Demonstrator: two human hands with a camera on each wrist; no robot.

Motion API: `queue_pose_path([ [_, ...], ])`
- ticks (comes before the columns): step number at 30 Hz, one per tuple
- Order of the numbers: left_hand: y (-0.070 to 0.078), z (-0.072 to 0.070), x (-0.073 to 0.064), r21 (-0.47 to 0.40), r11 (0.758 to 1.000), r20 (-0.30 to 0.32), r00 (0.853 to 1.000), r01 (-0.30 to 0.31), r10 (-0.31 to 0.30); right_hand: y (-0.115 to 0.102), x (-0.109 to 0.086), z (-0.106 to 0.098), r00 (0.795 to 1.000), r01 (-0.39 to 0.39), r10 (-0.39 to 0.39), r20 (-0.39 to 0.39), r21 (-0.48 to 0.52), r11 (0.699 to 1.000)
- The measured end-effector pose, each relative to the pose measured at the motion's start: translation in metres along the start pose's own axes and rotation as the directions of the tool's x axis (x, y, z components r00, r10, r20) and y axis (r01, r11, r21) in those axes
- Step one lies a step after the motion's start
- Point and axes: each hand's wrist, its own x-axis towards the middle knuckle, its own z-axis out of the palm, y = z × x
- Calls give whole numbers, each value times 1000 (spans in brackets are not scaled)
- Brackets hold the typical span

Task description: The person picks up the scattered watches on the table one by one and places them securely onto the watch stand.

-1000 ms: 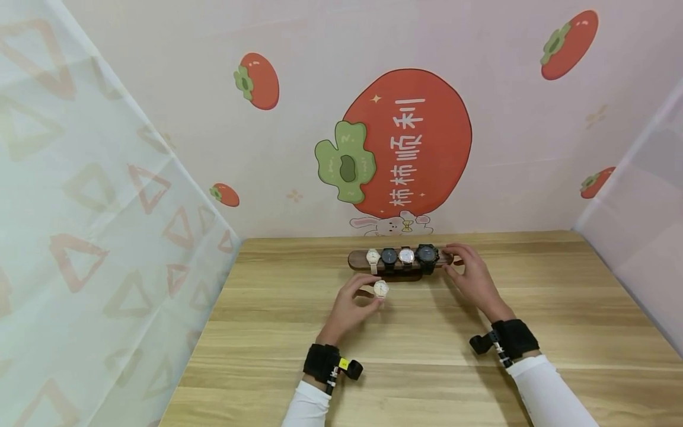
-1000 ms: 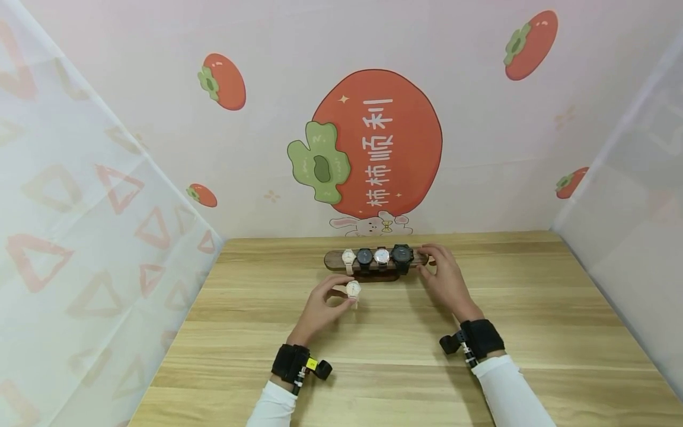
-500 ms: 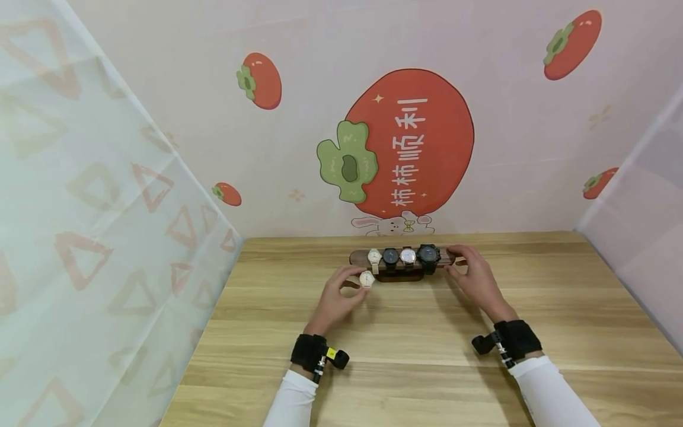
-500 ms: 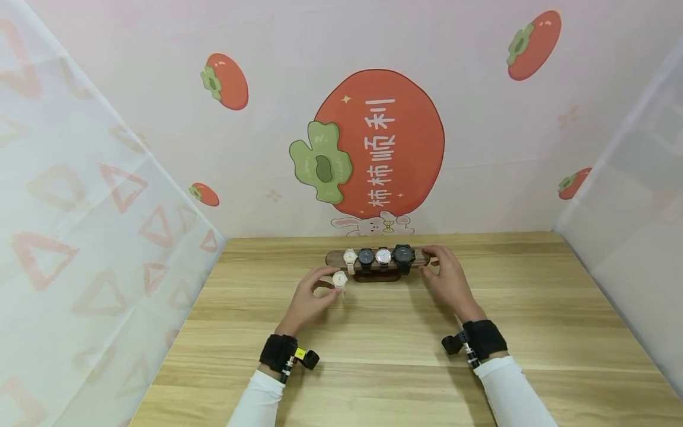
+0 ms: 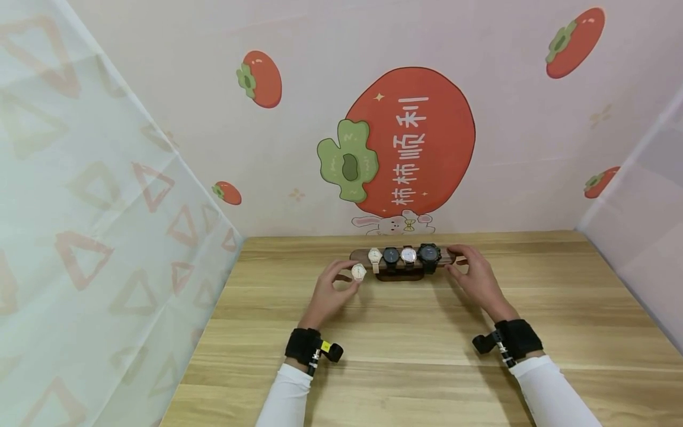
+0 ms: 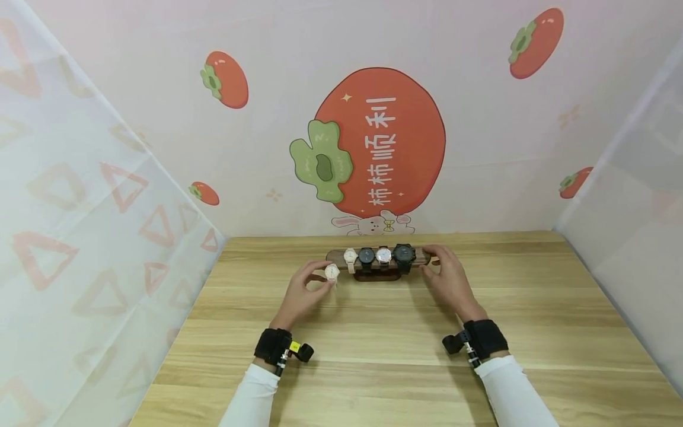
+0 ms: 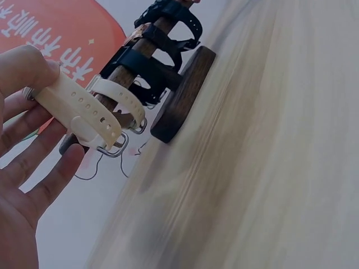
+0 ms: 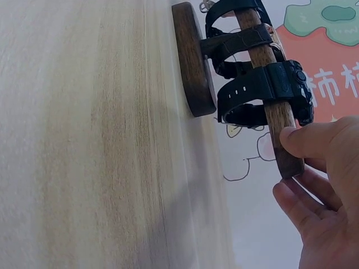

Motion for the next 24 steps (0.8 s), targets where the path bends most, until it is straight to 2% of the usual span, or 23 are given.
queue_pose_path([
  [9,0,-7,6,-7,999,-37,998,-46,45,1,0,0,1000,26,-26,-10,-12,1000],
  [19,-11,-9,13,17,1000,-69,997,-16,17,1,0,0,1000,12,-12,-2,-6,1000],
  [24,-12,-10,15,1,1000,-72,997,-10,10,1,0,0,1000,4,-4,1,-12,1000],
])
